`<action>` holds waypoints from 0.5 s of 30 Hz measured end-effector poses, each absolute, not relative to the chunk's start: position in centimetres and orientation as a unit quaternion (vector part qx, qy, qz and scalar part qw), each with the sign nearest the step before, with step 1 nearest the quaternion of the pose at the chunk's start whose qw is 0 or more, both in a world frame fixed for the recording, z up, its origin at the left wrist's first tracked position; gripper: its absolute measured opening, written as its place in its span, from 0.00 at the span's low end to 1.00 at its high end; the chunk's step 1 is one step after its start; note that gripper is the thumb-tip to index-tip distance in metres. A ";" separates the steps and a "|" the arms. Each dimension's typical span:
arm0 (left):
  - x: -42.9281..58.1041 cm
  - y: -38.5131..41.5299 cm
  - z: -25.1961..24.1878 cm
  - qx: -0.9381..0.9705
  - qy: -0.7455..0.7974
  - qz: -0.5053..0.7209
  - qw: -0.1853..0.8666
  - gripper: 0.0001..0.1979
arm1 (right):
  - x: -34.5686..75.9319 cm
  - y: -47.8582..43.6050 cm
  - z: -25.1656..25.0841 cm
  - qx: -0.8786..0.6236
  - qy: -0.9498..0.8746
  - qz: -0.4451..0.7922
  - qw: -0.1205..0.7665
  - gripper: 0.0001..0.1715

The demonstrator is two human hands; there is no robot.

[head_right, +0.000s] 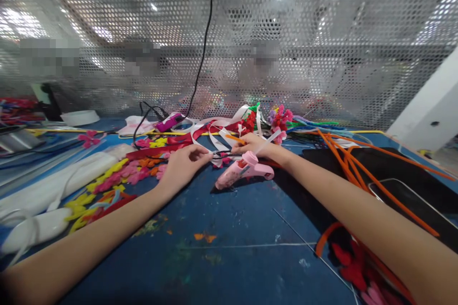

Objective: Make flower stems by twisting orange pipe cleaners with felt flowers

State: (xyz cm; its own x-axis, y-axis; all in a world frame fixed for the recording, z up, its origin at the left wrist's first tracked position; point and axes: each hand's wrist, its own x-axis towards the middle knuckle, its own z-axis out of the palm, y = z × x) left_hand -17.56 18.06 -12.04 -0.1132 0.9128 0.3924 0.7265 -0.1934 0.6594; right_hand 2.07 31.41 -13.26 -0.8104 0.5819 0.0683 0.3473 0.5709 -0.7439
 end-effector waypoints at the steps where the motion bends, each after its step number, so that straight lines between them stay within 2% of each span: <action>1: -17.5 18.0 -12.1 0.664 0.625 0.397 0.104 0.09 | 2.1 31.4 -13.3 -0.266 -0.872 0.379 0.156 0.24; 9: -16.7 17.1 -11.8 0.655 0.640 0.398 0.057 0.07 | 1.9 31.5 -14.1 -0.264 -0.877 0.365 0.169 0.21; 15: -16.4 17.1 -12.0 0.655 0.618 0.422 0.108 0.07 | 1.7 32.0 -14.5 -0.262 -0.880 0.356 0.172 0.21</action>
